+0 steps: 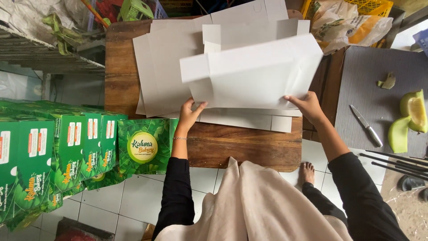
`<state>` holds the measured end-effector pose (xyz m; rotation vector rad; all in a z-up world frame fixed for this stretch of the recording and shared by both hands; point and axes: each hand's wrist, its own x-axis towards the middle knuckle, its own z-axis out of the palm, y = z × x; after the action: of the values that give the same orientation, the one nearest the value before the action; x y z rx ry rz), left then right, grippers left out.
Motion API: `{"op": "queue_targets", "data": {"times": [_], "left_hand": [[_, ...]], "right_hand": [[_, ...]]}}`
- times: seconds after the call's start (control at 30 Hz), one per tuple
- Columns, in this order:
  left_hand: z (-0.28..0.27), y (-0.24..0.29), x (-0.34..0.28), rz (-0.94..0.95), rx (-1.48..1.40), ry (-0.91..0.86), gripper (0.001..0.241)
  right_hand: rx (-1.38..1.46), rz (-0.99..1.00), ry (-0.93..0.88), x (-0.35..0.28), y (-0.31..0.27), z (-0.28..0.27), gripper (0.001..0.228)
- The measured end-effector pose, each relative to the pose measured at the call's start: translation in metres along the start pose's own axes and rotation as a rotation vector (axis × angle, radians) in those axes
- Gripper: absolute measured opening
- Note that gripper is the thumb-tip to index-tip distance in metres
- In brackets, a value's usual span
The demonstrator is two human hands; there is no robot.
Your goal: Folding and assembling green cardboard bakery boxes on a wooden table.
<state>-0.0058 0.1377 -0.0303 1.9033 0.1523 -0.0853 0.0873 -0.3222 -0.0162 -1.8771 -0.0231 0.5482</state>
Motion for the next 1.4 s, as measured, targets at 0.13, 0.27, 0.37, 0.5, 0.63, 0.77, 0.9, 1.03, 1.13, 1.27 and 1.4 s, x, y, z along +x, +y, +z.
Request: {"op": "queue_targets", "data": {"times": [0.13, 0.27, 0.37, 0.5, 0.63, 0.77, 0.9, 1.03, 1.13, 1.27, 1.4], "left_hand": [[0.01, -0.015, 0.014, -0.06, -0.193, 0.133, 0.041], [-0.007, 0.019, 0.02, 0.036, -0.226, 0.058, 0.051], [-0.018, 0.037, 0.016, 0.013, -0.234, -0.148, 0.071], [-0.014, 0.056, 0.011, -0.229, -0.102, -0.259, 0.064], [-0.005, 0.036, 0.002, -0.192, 0.152, -0.17, 0.038], [0.002, -0.001, -0.011, -0.09, 0.04, -0.084, 0.034], [0.009, -0.03, -0.045, -0.134, 0.246, -0.149, 0.035], [0.026, 0.016, -0.061, 0.137, 0.393, -0.095, 0.021], [0.035, 0.039, -0.062, 0.13, 0.615, -0.102, 0.025], [0.032, 0.034, -0.067, 0.286, 0.81, -0.169, 0.044], [0.024, 0.027, -0.059, 0.387, 0.876, -0.263, 0.035]], "right_hand": [[0.079, 0.068, 0.1, 0.017, -0.023, 0.004, 0.043], [0.182, 0.065, 0.131, 0.022, -0.058, -0.011, 0.041], [0.275, 0.059, 0.141, 0.021, -0.062, -0.021, 0.04], [0.339, 0.055, 0.169, 0.021, -0.048, -0.027, 0.041], [0.367, 0.1, 0.13, 0.013, -0.026, -0.023, 0.043], [0.29, 0.087, -0.031, -0.003, -0.019, -0.025, 0.045], [-0.042, 0.045, -0.124, -0.025, -0.008, -0.014, 0.051], [0.087, 0.093, -0.081, -0.046, -0.028, -0.006, 0.039], [-0.305, -0.004, -0.143, -0.06, -0.051, -0.009, 0.037], [-0.84, -0.412, -0.138, -0.066, -0.085, -0.017, 0.04], [-0.819, -0.446, -0.14, -0.044, -0.061, -0.037, 0.038]]}}
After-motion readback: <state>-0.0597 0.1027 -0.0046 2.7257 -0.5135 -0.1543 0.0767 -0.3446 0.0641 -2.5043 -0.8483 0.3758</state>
